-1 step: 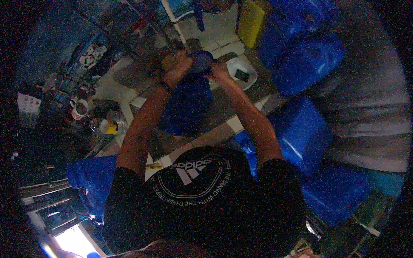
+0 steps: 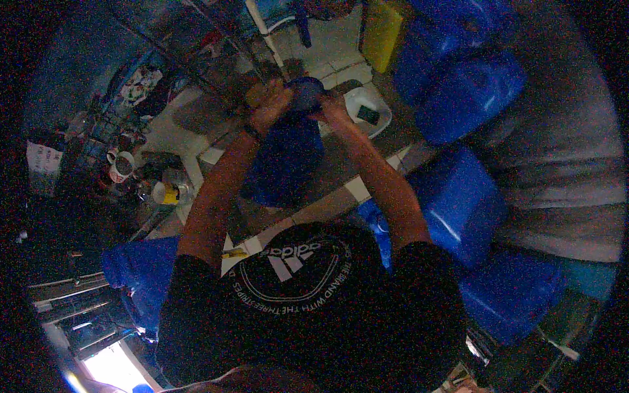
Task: The person washes blue plastic containers at a sink using a sponge and running water. They scrub the exterior and interior surfaces, rinse, and place the cleaned containers aside. The person repeats this process for multiple containers.
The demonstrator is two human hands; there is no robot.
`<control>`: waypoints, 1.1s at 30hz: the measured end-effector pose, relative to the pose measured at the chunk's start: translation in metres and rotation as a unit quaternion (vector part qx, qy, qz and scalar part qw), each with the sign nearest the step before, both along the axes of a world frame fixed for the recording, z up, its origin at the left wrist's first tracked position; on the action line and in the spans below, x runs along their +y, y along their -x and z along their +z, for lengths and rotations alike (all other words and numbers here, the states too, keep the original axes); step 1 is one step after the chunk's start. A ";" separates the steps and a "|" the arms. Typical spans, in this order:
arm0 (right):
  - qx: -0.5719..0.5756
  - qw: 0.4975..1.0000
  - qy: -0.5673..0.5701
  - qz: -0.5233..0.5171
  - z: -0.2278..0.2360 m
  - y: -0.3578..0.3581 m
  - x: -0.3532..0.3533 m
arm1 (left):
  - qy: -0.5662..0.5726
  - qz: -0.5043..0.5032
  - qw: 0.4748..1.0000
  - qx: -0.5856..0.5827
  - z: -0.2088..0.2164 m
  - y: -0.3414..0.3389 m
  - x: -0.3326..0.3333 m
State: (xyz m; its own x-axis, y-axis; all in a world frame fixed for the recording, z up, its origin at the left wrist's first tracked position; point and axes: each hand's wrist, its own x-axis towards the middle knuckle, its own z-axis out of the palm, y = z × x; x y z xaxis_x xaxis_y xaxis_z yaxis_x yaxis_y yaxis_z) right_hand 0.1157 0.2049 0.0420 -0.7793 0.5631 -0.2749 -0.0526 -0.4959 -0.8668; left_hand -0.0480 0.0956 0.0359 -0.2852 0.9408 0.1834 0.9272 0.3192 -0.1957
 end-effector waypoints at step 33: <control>0.057 0.995 0.082 -0.008 -0.033 -0.015 -0.014 | -0.012 0.029 0.900 -0.435 0.029 0.041 0.007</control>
State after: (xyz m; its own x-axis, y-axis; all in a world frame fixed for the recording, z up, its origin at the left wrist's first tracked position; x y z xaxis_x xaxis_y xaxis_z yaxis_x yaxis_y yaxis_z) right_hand 0.1306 0.1911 0.0090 -0.8025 0.5299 -0.2743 -0.1552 -0.6292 -0.7616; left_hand -0.0888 0.1025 0.0646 -0.3798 0.9182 -0.1129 0.7070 0.3668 0.6047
